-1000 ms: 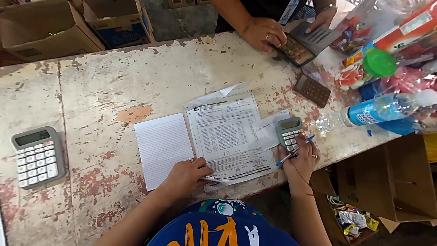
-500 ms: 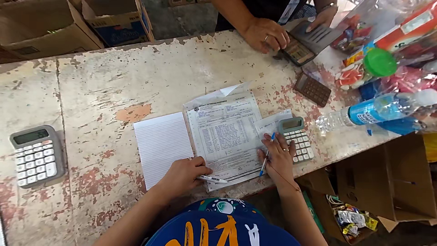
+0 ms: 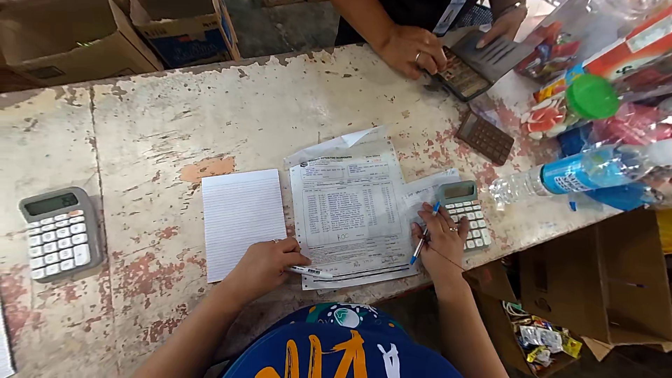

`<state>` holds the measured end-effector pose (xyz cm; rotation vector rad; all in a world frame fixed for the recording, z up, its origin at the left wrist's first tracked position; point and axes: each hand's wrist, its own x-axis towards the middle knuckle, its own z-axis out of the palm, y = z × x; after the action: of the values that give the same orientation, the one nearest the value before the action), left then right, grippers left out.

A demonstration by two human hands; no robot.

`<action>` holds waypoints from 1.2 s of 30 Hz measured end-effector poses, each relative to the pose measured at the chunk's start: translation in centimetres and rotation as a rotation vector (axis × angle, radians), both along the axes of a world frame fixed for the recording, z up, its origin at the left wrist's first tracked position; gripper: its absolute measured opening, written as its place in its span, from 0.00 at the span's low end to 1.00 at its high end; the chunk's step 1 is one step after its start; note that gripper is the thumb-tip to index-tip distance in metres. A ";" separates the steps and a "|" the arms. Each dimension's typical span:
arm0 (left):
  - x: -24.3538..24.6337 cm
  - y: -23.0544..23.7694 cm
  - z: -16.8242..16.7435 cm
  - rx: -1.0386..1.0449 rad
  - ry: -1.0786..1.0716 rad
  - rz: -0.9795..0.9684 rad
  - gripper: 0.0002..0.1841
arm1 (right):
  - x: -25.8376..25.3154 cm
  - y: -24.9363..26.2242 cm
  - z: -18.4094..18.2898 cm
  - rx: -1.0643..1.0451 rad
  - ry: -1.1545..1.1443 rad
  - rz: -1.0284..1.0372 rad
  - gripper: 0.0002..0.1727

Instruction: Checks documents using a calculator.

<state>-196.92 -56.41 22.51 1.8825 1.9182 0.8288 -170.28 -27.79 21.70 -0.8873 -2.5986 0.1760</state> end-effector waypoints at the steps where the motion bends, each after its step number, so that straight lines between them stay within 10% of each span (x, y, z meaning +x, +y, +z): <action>1: 0.0 -0.1 -0.1 0.004 0.003 0.000 0.15 | 0.1 0.2 -0.1 0.000 -0.001 -0.009 0.21; 9: 0.3 -0.2 -0.3 0.063 -0.023 0.012 0.12 | 0.7 0.7 0.0 -0.008 0.008 -0.029 0.19; 15: -1.3 1.1 3.6 0.268 -0.458 0.068 0.08 | 1.3 1.2 -0.2 0.016 0.013 -0.022 0.21; 24: -9.2 9.5 7.3 0.414 -0.817 0.601 0.02 | 1.2 1.1 -0.6 0.040 0.033 -0.031 0.23; 36: -17.0 13.4 3.5 0.281 -1.041 1.021 0.06 | 1.1 0.9 -0.6 0.043 0.036 -0.055 0.22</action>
<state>-213.90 -42.99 25.98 0.1576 1.9019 1.9071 -169.15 -26.85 21.06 -0.9306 -2.5316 0.1195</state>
